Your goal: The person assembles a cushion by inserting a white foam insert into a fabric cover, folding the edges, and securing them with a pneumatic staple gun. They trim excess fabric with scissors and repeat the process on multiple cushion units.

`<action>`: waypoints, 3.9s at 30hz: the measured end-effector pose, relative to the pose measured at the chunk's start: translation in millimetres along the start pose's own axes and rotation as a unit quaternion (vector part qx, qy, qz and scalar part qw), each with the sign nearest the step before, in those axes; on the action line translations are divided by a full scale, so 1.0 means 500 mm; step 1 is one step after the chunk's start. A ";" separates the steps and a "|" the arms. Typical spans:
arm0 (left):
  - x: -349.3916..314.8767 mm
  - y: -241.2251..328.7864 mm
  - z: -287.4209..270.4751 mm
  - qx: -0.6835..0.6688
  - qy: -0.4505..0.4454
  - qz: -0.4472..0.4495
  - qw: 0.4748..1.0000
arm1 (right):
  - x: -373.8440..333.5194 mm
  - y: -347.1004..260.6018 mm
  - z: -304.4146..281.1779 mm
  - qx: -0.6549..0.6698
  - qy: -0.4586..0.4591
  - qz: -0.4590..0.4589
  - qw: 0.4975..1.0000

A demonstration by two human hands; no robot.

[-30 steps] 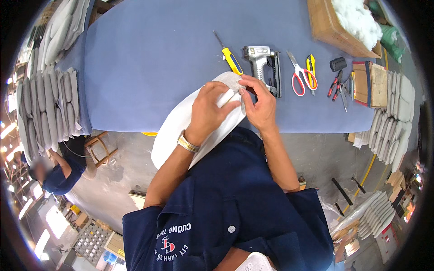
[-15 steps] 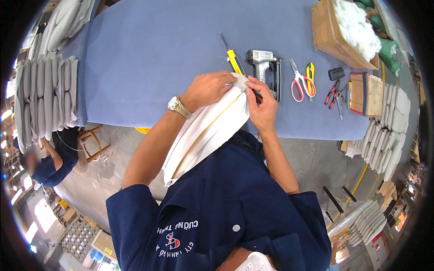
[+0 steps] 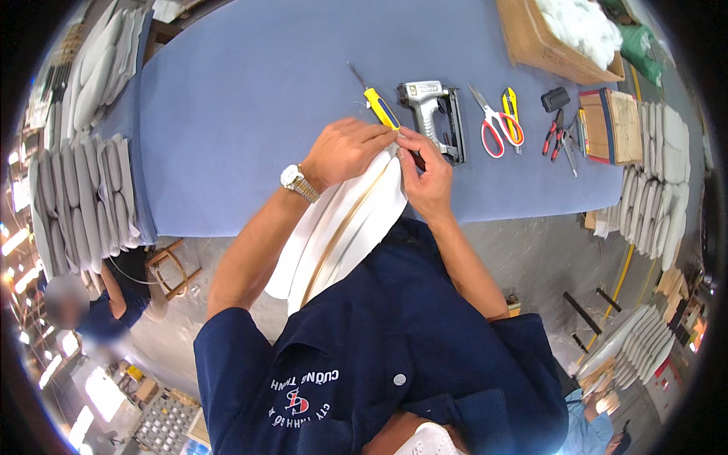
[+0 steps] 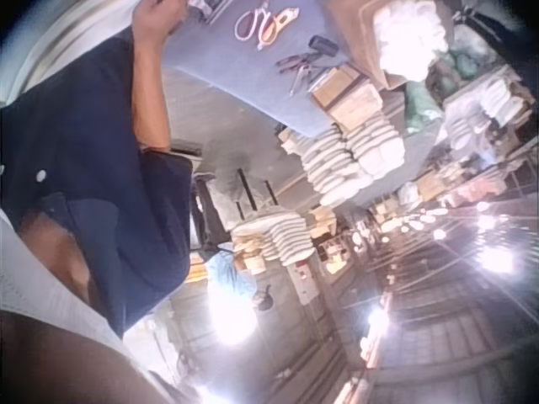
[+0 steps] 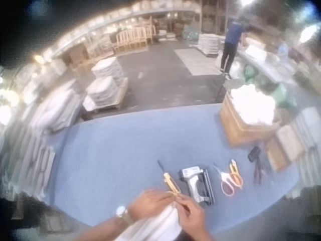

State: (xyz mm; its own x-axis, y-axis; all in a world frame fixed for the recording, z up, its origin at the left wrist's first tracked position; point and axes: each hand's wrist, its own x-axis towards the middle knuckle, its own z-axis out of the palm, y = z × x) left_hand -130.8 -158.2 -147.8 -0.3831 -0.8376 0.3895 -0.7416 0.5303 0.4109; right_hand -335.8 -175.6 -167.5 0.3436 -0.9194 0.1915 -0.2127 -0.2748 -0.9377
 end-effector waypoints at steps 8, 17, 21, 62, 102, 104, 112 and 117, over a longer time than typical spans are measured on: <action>0.019 0.029 -0.038 -0.006 -0.076 0.009 0.997 | 0.016 0.001 0.007 -0.011 -0.001 0.003 1.000; -0.039 0.063 -0.011 -0.258 -0.064 -0.232 0.935 | 0.021 -0.005 0.026 0.065 0.008 0.016 0.998; -0.035 0.100 -0.014 -0.189 -0.107 -0.259 0.941 | 0.016 -0.018 0.020 0.095 0.014 0.057 0.994; -0.026 0.144 0.006 -0.004 -0.041 -0.314 0.949 | 0.054 0.209 0.017 -0.331 -0.027 0.114 0.936; -0.023 0.131 -0.002 -0.076 -0.010 -0.331 0.941 | -0.030 -0.070 -0.094 0.005 -0.140 0.147 0.979; -0.023 0.125 -0.004 -0.084 -0.010 -0.328 0.941 | -0.016 -0.076 -0.100 0.002 -0.153 0.151 0.977; -0.020 0.116 0.001 -0.133 -0.002 -0.343 0.930 | 0.032 -0.108 -0.111 -0.039 -0.216 0.197 0.956; -0.015 0.121 0.007 -0.135 0.007 -0.355 0.925 | 0.041 -0.113 -0.109 -0.060 -0.230 0.206 0.949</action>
State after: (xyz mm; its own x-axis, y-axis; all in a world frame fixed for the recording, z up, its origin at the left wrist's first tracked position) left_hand -174.7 -120.2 -128.8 0.1565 -0.9866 -0.0470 -0.6377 -0.1372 0.7580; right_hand -366.6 -194.3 -94.8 0.5653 -0.7435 -0.3573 -0.5097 0.0258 -0.8600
